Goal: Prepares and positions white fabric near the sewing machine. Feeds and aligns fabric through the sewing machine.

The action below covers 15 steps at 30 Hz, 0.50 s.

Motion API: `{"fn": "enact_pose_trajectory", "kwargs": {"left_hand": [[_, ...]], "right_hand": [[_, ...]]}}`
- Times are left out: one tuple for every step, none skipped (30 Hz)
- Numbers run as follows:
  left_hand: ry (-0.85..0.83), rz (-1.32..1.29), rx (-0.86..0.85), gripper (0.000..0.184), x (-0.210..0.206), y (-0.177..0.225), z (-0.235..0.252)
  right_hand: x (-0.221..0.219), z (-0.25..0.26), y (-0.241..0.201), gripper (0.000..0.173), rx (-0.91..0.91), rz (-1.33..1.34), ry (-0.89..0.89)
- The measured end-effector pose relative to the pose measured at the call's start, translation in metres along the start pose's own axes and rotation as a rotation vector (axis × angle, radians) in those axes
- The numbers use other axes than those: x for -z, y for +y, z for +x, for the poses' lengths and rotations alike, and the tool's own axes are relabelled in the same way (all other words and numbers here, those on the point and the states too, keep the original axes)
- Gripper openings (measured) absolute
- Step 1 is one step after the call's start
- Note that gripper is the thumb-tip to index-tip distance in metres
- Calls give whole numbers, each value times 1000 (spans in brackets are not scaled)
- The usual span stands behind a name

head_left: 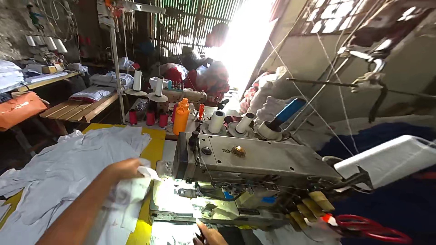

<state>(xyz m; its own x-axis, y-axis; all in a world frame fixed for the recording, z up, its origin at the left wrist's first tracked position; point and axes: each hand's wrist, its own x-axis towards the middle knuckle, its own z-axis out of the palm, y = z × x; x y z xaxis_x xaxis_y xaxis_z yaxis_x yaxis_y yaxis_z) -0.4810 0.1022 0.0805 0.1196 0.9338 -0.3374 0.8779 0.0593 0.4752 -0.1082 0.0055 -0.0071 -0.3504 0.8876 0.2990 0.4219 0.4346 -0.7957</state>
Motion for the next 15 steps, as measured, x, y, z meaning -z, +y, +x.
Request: {"fn": "enact_pose_trajectory", "kwargs": {"left_hand": [[-89,-134,-67,25,-3,-8,-17],[-158,-265,-111,24,-8,-10,-33],[-205,-353,-145,24,-14,-7,-45],[-225,-388,-181,24,-21,-2,-54],[-225,-391,-226,24,-29,5,-61],[-211,-383,-273,23,-36,10,-65],[-183,-378,-311,21,-43,12,-67],[-152,-386,-353,18,-47,11,-69],[-127,-416,-408,17,-49,8,-72],[-96,-455,-466,18,-50,4,-77],[-56,-489,-522,17,-51,3,-83],[-13,-487,-603,18,-49,5,-90],[43,-429,-712,19,-47,12,-96],[96,-362,-832,19,-43,24,-103],[140,-299,-931,21,-37,40,-112]], "right_hand": [[-8,11,-7,31,61,-82,51],[-20,23,-13,26,113,-193,83],[-34,37,-21,21,154,-319,110],[-51,53,-27,20,201,-449,145],[-68,67,-30,22,259,-568,197],[-82,80,-30,21,322,-646,262],[-90,88,-31,20,370,-689,316],[-92,91,-33,19,393,-699,337],[-88,89,-36,18,384,-669,307],[-78,82,-40,19,337,-593,200],[-64,74,-43,22,252,-449,23],[-49,69,-46,27,152,-263,-168],[-39,66,-45,31,107,-48,-294],[-35,62,-45,35,117,192,-351],[-33,58,-52,42,151,421,-387]]}}
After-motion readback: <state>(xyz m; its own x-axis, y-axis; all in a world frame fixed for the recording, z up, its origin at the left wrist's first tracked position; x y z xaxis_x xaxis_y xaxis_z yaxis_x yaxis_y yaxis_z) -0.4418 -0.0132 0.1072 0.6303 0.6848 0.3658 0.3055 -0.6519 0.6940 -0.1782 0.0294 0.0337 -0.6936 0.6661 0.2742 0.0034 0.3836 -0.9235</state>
